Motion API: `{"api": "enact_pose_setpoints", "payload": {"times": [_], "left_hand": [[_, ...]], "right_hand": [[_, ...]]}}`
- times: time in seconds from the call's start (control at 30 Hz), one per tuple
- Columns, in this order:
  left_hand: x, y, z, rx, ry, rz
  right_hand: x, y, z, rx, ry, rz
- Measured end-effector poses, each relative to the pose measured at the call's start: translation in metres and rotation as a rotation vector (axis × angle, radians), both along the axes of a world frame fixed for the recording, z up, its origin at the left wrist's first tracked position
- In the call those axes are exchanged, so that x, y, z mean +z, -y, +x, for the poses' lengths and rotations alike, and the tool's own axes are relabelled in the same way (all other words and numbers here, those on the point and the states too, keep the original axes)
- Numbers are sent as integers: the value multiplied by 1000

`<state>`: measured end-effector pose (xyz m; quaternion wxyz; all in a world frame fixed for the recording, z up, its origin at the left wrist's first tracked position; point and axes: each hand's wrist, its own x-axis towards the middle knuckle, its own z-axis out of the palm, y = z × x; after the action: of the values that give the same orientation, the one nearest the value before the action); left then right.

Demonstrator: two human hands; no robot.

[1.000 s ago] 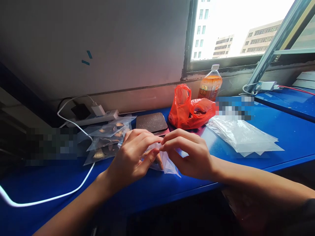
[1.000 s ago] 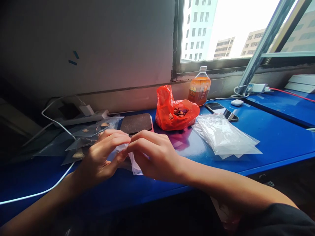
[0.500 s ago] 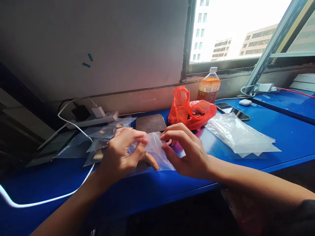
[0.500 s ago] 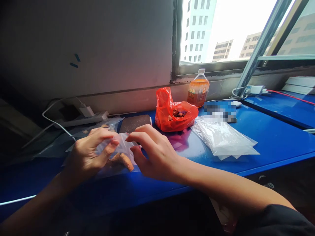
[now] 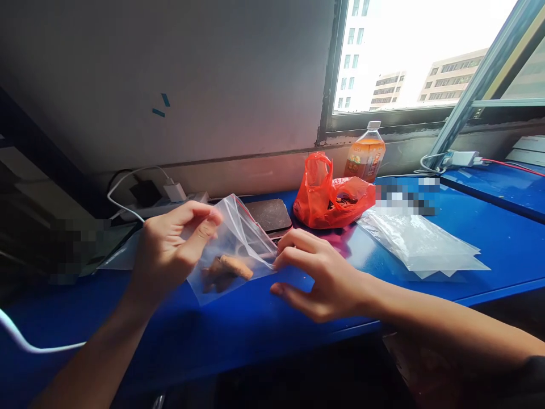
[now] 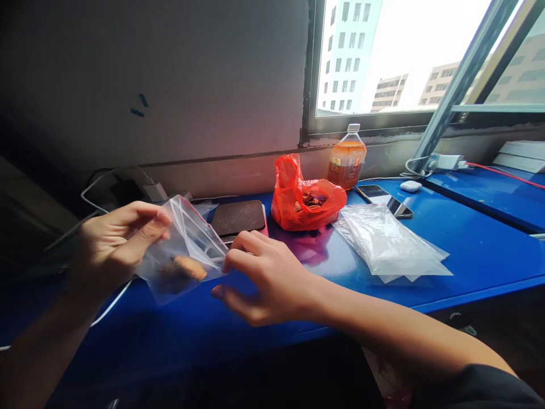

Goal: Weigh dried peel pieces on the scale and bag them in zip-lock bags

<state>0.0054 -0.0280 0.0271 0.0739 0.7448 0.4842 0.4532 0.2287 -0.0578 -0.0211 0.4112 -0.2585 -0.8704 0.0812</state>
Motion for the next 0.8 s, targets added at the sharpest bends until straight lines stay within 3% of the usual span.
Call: {"api": "enact_pose_setpoints", "payload": {"times": [0.1,0.17,0.23,0.3,0.4,0.47,0.53,0.67,0.8], "left_hand": [[2,-2,0,-3,159,49],[5,-7,0,-83,387,22],[11,-12,2,-166,666,-67],[18,-16,8,-212,868,-184],[27,-14,29,-257,1038,-315],[28,-9,50,-331,1123,-327],[26,-3,71,-516,1131,-360],[22,-2,98,-890,897,-521],[22,-16,105,-907,690,-552]], "right_hand": [[0,1,0,35,-161,1],[-4,3,0,2,-345,-67],[-11,8,-1,-57,-456,-241],[-21,18,-3,-83,-431,-462],[-33,38,-6,-21,-385,-740],[-37,49,-7,14,-495,-812],[-37,53,-3,-50,-673,-766],[-33,50,24,-363,-885,-584],[-24,49,68,-579,-886,-486]]}}
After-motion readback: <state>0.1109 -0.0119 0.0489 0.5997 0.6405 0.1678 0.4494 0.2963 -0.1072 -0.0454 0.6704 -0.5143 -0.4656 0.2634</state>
